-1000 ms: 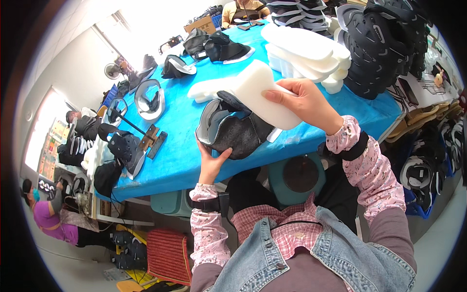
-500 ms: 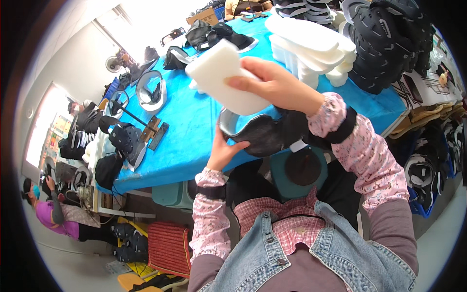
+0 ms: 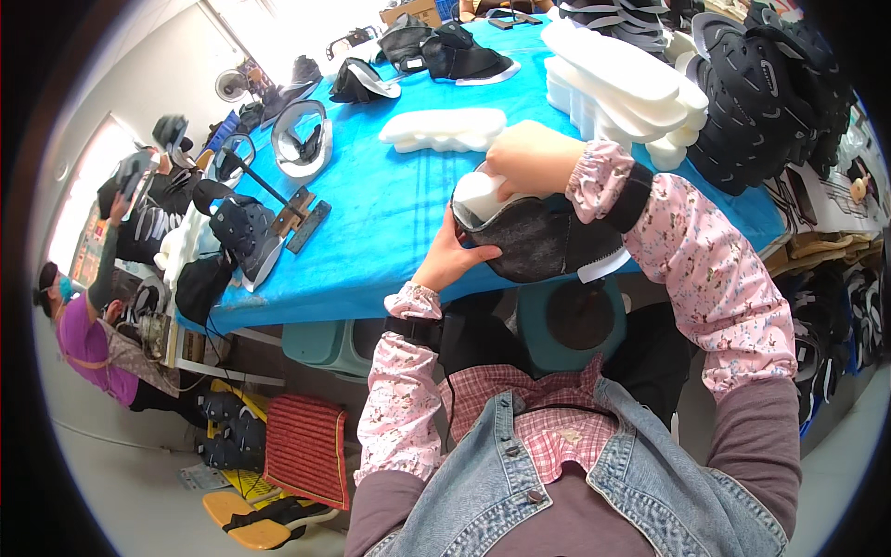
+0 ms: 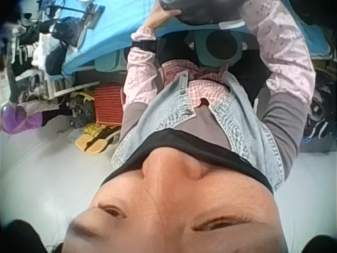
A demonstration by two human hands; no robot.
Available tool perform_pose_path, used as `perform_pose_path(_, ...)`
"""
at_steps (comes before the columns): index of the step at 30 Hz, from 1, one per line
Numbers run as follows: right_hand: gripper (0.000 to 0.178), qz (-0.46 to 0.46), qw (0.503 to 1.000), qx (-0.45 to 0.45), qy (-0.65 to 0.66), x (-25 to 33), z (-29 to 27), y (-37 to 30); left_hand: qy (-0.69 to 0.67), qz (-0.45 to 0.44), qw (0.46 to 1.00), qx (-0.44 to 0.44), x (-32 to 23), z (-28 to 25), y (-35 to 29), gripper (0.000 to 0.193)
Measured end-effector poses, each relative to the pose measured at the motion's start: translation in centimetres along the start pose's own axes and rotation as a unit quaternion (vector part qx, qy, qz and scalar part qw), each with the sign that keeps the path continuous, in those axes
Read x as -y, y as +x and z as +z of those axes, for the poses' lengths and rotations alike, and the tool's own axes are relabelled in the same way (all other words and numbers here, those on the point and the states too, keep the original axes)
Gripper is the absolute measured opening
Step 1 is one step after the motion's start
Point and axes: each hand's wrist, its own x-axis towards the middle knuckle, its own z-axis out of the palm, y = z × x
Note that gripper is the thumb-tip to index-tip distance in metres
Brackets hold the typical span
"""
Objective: The person inserts white padding components into the interior of a black shoe upper, pressing the edges by hand to secure them in place.
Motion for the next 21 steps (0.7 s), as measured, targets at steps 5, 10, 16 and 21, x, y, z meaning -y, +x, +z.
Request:
perform_pose_path(5,0.027,-0.027,1.000,0.001,0.015,0.3,-0.4,0.1,0.013,-0.025,1.000,-0.006,-0.1,-0.1,-0.2,0.102)
perform_pose_path(10,0.027,-0.016,0.998,-0.003,0.054,0.0,0.3,0.0,-0.006,-0.020,1.000,0.000,-0.4,0.2,0.0,0.101)
perform_pose_path(16,0.027,-0.013,0.998,-0.018,0.053,0.2,0.7,0.1,0.001,-0.024,1.000,0.001,-0.4,0.0,0.0,0.100)
perform_pose_path(21,0.024,-0.042,0.998,-0.045,0.028,0.3,1.1,0.2,0.016,-0.015,1.000,0.001,-0.2,0.0,0.0,0.098)
